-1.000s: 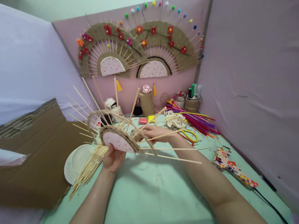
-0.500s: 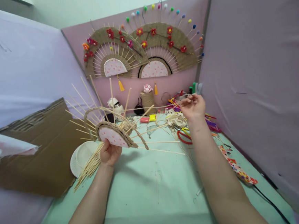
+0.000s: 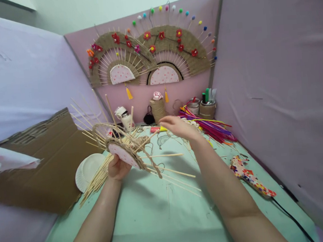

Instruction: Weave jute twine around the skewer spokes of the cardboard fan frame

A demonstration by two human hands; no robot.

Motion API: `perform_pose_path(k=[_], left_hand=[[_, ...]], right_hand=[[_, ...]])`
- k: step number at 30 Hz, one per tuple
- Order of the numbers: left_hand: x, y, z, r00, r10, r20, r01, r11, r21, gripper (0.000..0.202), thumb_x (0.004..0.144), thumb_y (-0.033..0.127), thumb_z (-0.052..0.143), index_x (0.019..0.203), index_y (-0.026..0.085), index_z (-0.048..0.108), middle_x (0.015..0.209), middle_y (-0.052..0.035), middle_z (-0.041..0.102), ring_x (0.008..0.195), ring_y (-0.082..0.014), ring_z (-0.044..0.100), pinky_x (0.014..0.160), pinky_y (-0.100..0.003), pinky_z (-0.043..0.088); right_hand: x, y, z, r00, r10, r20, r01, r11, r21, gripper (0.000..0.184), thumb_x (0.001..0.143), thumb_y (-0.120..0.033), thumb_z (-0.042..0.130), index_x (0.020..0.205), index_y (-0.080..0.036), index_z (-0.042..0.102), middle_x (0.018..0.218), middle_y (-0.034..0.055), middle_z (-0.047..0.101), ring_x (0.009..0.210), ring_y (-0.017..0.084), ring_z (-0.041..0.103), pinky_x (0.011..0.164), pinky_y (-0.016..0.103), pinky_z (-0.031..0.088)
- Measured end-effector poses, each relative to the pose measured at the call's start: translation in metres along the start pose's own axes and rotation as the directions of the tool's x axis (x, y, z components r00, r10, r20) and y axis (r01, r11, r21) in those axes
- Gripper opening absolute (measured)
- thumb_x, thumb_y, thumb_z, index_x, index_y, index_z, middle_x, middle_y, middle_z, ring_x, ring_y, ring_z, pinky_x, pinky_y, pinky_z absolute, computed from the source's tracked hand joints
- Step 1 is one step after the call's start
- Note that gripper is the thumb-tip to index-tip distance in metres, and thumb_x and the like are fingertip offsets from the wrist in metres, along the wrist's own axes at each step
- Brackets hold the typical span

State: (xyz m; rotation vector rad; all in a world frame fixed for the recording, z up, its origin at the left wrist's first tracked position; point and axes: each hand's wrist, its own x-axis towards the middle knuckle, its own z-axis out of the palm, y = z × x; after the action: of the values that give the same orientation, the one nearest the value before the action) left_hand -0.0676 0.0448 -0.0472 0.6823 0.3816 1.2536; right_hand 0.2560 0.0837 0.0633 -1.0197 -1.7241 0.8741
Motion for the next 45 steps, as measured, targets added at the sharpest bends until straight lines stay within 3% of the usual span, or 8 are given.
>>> perform_pose_path(k=[5, 12, 19, 24, 29, 38, 41, 45], left_hand=[[-0.002, 0.001, -0.002, 0.998, -0.026, 0.051, 0.024, 0.999, 0.040, 0.034, 0.088, 0.039, 0.049, 0.112, 0.021, 0.067, 0.114, -0.0084, 0.070, 0.111, -0.0241, 0.062, 0.109, -0.041, 0.034], [0.002, 0.005, -0.012, 0.996, 0.066, -0.062, -0.064, 0.997, 0.041, 0.034, 0.086, 0.034, 0.053, 0.115, 0.022, 0.065, 0.107, -0.0056, 0.072, 0.115, -0.0229, 0.059, 0.112, -0.040, 0.029], [0.001, 0.006, -0.021, 1.000, -0.019, -0.023, 0.020, 0.997, 0.076, 0.032, 0.082, 0.031, 0.058, 0.110, 0.017, 0.067, 0.109, -0.0086, 0.072, 0.110, -0.0257, 0.062, 0.108, -0.043, 0.035], [0.000, 0.005, -0.017, 1.000, -0.025, 0.016, 0.024, 0.997, 0.075, 0.039, 0.085, 0.036, 0.055, 0.118, 0.017, 0.064, 0.113, -0.0113, 0.069, 0.117, -0.0289, 0.057, 0.108, -0.047, 0.034], [0.001, 0.002, -0.010, 0.998, -0.045, 0.051, 0.040, 0.995, 0.096, 0.036, 0.084, 0.033, 0.058, 0.114, 0.016, 0.066, 0.113, -0.0119, 0.070, 0.117, -0.0299, 0.057, 0.108, -0.048, 0.034], [0.001, 0.003, -0.004, 1.000, -0.018, -0.021, 0.020, 0.997, 0.073, 0.034, 0.081, 0.028, 0.060, 0.111, 0.013, 0.067, 0.112, -0.0110, 0.070, 0.115, -0.0287, 0.059, 0.109, -0.046, 0.032], [0.001, 0.004, -0.005, 0.999, -0.024, -0.038, 0.026, 0.998, 0.051, 0.034, 0.080, 0.028, 0.061, 0.110, 0.012, 0.067, 0.112, -0.0123, 0.070, 0.112, -0.0286, 0.061, 0.108, -0.046, 0.034], [0.001, 0.002, -0.004, 1.000, -0.027, 0.001, 0.027, 0.998, 0.060, 0.033, 0.081, 0.030, 0.060, 0.108, 0.014, 0.068, 0.109, -0.0116, 0.071, 0.115, -0.0301, 0.058, 0.109, -0.048, 0.032]], right_hand=[[-0.001, 0.003, 0.066, 0.887, 0.196, 0.418, -0.403, 0.771, 0.493, 0.016, 0.088, -0.024, 0.049, 0.090, -0.017, 0.063, 0.085, 0.0039, 0.069, 0.069, 0.011, 0.065, 0.070, 0.027, 0.053], [-0.009, 0.011, 0.059, 0.689, 0.107, 0.717, -0.433, 0.854, 0.289, 0.017, 0.075, -0.027, 0.066, 0.088, -0.014, 0.068, 0.067, 0.0009, 0.067, 0.053, 0.007, 0.053, 0.044, 0.016, 0.033], [0.005, 0.009, 0.042, 0.958, 0.069, 0.277, -0.244, 0.701, 0.670, 0.030, 0.067, -0.043, 0.074, 0.074, -0.017, 0.061, 0.047, -0.0095, 0.039, 0.042, 0.004, 0.032, 0.041, 0.018, 0.025], [0.013, 0.004, -0.007, 0.969, 0.223, -0.106, -0.026, 0.519, 0.854, 0.021, 0.074, -0.036, 0.068, 0.073, -0.020, 0.055, 0.050, -0.0086, 0.044, 0.041, 0.006, 0.036, 0.042, 0.018, 0.031], [0.001, -0.016, -0.053, 0.715, 0.290, -0.637, 0.410, 0.564, 0.717, 0.016, 0.079, -0.024, 0.056, 0.066, -0.019, 0.049, 0.056, -0.0070, 0.048, 0.044, 0.005, 0.039, 0.040, 0.017, 0.030], [-0.051, -0.074, -0.092, 0.189, 0.126, -0.974, 0.790, 0.569, 0.227, 0.033, 0.083, -0.021, 0.037, 0.051, -0.020, 0.046, 0.054, -0.0043, 0.039, 0.043, 0.006, 0.039, 0.042, 0.020, 0.032], [-0.059, -0.073, -0.103, 0.281, -0.009, -0.960, 0.806, 0.545, 0.231, 0.049, 0.086, -0.032, 0.027, 0.041, -0.021, 0.042, 0.048, -0.0022, 0.037, 0.041, 0.008, 0.040, 0.042, 0.023, 0.034], [-0.047, -0.055, -0.100, 0.663, -0.085, -0.744, 0.590, 0.671, 0.449, 0.046, 0.080, -0.043, 0.040, 0.042, -0.020, 0.049, 0.047, 0.0009, 0.050, 0.050, 0.011, 0.053, 0.050, 0.024, 0.042]])
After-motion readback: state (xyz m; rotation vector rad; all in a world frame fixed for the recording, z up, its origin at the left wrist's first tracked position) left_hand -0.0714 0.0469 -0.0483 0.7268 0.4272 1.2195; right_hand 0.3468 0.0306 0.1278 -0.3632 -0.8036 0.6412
